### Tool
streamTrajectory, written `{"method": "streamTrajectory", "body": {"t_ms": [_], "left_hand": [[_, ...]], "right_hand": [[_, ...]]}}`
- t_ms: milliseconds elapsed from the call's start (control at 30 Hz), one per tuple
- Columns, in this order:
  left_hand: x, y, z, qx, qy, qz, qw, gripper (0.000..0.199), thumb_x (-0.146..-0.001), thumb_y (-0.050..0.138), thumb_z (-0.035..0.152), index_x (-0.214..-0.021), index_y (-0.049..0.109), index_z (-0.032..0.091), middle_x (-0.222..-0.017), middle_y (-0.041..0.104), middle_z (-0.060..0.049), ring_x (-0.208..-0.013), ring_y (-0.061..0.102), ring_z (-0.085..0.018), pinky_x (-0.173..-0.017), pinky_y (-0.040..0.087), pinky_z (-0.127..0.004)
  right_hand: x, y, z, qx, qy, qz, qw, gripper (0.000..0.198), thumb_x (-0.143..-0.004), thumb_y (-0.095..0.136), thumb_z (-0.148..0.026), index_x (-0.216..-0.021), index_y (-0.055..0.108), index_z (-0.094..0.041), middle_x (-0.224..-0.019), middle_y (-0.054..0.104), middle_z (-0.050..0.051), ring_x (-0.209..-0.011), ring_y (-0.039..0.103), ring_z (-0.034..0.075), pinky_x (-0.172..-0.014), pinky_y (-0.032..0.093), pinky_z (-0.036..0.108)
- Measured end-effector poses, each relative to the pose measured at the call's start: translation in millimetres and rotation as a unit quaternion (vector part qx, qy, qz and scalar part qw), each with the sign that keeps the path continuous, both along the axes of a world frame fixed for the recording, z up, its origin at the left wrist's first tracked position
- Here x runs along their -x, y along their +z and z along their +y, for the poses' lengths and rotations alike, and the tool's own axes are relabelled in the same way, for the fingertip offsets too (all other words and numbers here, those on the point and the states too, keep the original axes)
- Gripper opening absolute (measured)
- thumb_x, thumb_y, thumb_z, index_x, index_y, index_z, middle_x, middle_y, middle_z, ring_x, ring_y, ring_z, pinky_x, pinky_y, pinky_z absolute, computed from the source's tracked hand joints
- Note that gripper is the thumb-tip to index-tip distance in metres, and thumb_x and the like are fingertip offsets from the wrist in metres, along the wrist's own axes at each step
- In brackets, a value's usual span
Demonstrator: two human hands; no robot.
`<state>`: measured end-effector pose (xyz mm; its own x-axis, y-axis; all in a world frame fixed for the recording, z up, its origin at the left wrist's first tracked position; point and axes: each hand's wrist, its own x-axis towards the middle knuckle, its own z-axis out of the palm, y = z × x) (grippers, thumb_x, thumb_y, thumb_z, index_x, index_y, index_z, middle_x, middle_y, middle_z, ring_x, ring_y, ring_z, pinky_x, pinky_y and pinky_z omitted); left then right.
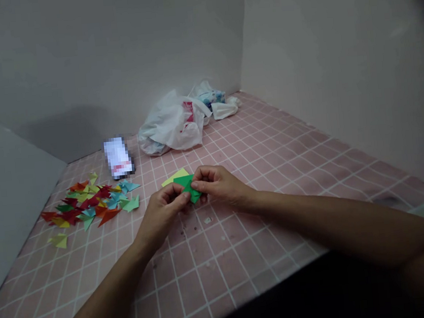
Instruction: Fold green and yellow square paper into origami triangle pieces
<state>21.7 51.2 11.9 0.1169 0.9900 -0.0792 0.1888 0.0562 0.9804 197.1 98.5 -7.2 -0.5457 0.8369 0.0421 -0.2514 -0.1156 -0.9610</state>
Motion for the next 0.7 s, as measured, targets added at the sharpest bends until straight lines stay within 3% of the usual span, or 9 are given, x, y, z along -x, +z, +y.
{"method": "streamTrajectory", "body": {"t_ms": [167,267,467,600,700], "left_hand": [[-2.6,-8.3,-0.7,0.015,0.044,-0.082,0.996,0.021,-0.081,0.072,0.038,-0.083,0.066,0.018,-0.076,0.066,0.0,-0.066,0.06,-0.014,-0.065,0.048,-0.027],[-1.2,-9.4,-1.2,0.025,0.036,-0.076,0.996,0.022,-0.082,0.072,0.038,-0.084,0.068,0.017,-0.076,0.067,-0.001,-0.066,0.061,-0.014,-0.067,0.049,-0.027],[1.8,-3.3,-2.0,-0.022,0.026,-0.003,0.999,0.017,-0.081,0.071,0.032,-0.075,0.07,0.016,-0.071,0.066,-0.001,-0.063,0.058,-0.013,-0.063,0.045,-0.026],[-0.5,-2.1,-2.5,-0.02,0.028,-0.042,0.999,0.02,-0.086,0.067,0.036,-0.079,0.071,0.017,-0.072,0.067,-0.001,-0.064,0.06,-0.013,-0.064,0.048,-0.027],[-3.3,-1.9,-3.4,-0.022,0.025,-0.047,0.998,0.016,-0.081,0.073,0.033,-0.081,0.071,0.017,-0.07,0.067,0.0,-0.063,0.059,-0.012,-0.062,0.047,-0.025]], "right_hand": [[-0.8,-0.5,-0.8,-0.008,-0.003,0.001,1.0,0.019,-0.079,0.07,-0.022,-0.071,0.054,-0.017,-0.06,0.061,-0.004,-0.05,0.057,0.008,-0.05,0.047,0.019],[-1.1,0.0,-1.5,-0.019,-0.023,0.008,1.0,0.02,-0.079,0.071,-0.025,-0.072,0.054,-0.017,-0.058,0.06,-0.005,-0.049,0.056,0.008,-0.049,0.046,0.019],[-1.3,1.5,-0.8,-0.033,0.005,0.009,0.999,0.025,-0.079,0.074,-0.033,-0.074,0.057,-0.016,-0.06,0.061,-0.004,-0.049,0.055,0.008,-0.049,0.047,0.02],[-2.1,1.5,-2.7,-0.046,-0.039,0.006,0.998,0.026,-0.082,0.072,-0.035,-0.072,0.055,-0.017,-0.058,0.059,-0.005,-0.049,0.054,0.007,-0.05,0.044,0.02],[-2.1,1.0,-5.0,-0.039,-0.058,0.021,0.997,0.029,-0.082,0.072,-0.036,-0.072,0.053,-0.018,-0.058,0.059,-0.005,-0.05,0.054,0.007,-0.051,0.044,0.021]]}}
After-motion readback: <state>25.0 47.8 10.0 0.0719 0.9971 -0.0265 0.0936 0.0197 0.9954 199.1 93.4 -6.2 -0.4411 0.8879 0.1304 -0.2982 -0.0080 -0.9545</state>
